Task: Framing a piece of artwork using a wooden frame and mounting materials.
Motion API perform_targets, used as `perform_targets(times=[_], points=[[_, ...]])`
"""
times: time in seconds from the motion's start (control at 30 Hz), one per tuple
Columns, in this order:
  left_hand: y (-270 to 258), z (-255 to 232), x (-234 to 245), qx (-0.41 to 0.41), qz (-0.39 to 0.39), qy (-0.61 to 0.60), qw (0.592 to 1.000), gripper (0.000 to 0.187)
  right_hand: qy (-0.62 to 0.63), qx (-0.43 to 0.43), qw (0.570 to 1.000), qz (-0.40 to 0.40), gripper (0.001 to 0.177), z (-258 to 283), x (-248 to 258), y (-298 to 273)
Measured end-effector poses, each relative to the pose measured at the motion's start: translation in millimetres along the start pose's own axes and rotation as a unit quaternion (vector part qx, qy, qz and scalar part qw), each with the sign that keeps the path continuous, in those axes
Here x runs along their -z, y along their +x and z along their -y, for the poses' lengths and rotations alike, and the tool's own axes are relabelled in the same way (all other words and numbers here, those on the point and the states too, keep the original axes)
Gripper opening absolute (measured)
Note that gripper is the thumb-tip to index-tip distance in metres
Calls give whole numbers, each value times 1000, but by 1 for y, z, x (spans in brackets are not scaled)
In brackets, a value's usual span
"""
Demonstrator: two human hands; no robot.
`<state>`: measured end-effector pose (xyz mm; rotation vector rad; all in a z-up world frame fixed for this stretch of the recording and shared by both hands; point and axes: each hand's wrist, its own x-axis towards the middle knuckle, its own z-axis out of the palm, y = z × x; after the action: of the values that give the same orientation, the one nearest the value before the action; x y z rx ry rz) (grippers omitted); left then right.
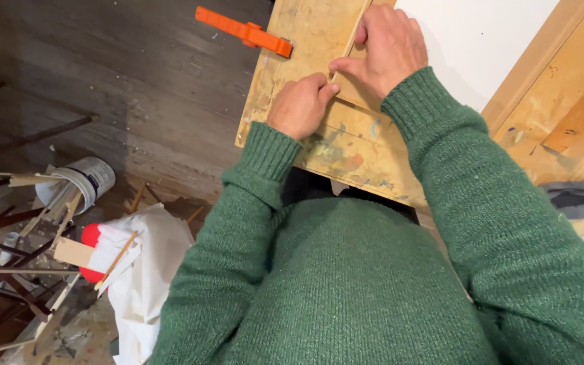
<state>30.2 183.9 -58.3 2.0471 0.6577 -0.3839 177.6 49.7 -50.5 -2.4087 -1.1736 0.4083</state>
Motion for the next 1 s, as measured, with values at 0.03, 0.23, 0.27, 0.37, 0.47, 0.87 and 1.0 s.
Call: perform_targets(times=[0.03,0.23,0.27,0.37,0.47,0.87,1.0], points=[[1,0,3,-9,13,-2,1000,38,1,-5,1000,-1,59,0,-1,1],[7,2,11,-19,67,-24,997,33,-6,-43,999,21,61,7,4,7],[7,4,10,-24,72,-36,996,32,-12,-54,998,30,61,9,4,8],[9,4,12,-26,80,-40,996,31,-16,-66,997,37,61,10,5,9],[9,-1,17,-1,111,-51,992,31,-19,-70,997,40,60,6,0,8],[8,-3,19,20,138,-93,986,28,6,-86,996,6,56,6,5,-1],[-2,18,4,-27,132,-95,986,29,102,-197,975,-19,45,-2,31,-52]])
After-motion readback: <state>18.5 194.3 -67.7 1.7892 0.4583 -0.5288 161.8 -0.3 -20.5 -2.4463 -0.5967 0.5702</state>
